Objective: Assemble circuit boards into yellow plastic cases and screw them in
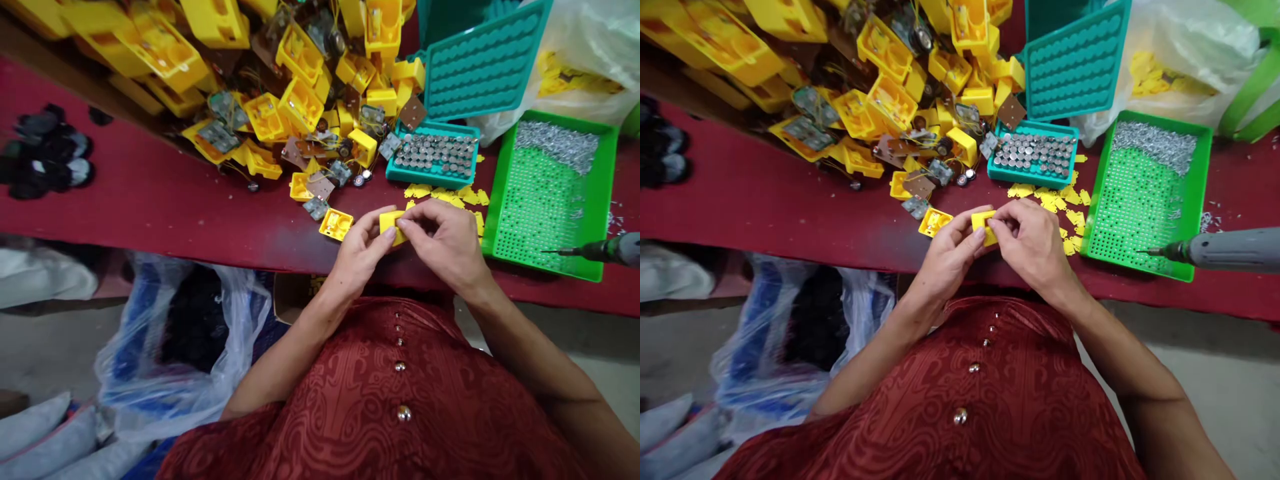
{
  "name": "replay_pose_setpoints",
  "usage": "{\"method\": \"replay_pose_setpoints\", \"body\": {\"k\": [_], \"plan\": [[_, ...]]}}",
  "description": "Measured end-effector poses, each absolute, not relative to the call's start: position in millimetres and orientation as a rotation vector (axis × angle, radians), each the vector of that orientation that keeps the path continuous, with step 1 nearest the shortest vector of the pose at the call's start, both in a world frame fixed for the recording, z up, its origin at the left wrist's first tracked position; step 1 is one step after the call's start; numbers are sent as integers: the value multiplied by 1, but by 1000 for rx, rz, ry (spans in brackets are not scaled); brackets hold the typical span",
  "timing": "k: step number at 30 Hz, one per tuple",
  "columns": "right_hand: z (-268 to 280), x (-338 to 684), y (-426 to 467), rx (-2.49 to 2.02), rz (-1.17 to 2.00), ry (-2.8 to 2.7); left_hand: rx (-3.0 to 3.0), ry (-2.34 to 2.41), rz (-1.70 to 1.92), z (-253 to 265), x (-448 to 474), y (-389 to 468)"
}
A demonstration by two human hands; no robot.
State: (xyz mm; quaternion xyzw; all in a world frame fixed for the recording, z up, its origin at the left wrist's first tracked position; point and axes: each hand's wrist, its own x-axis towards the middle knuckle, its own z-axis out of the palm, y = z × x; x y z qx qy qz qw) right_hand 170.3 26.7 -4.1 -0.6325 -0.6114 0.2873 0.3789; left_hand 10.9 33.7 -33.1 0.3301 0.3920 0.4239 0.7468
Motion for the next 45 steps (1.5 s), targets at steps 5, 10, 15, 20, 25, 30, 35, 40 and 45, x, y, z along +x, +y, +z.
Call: {"method": "replay_pose_setpoints", "body": {"k": [5, 10, 15, 20, 25, 30, 35, 40, 45], "plan": [[-3, 187, 22, -1504, 823, -1397, 656, 876, 864, -29, 8, 36], [1, 201, 18, -1428, 1180, -1300, 610, 880, 837, -29, 10, 39], [-4, 197, 19, -1358, 1263, -1072, 585, 864, 828, -28, 13, 39], [-8, 198, 24, -1353, 1358, -822, 495, 894, 857, -22, 14, 42], [-10, 204, 25, -1403, 1363, -777, 454, 912, 870, -16, 15, 45], [-14, 207, 25, -1487, 1365, -818, 448, 915, 866, -16, 14, 46], [-15, 207, 24, -1468, 1225, -995, 442, 891, 863, -16, 12, 46], [-6, 209, 23, -1368, 481, -1633, 412, 843, 755, -14, 12, 47], [3, 210, 28, -1104, 67, -2103, 439, 782, 679, -14, 13, 46]]}}
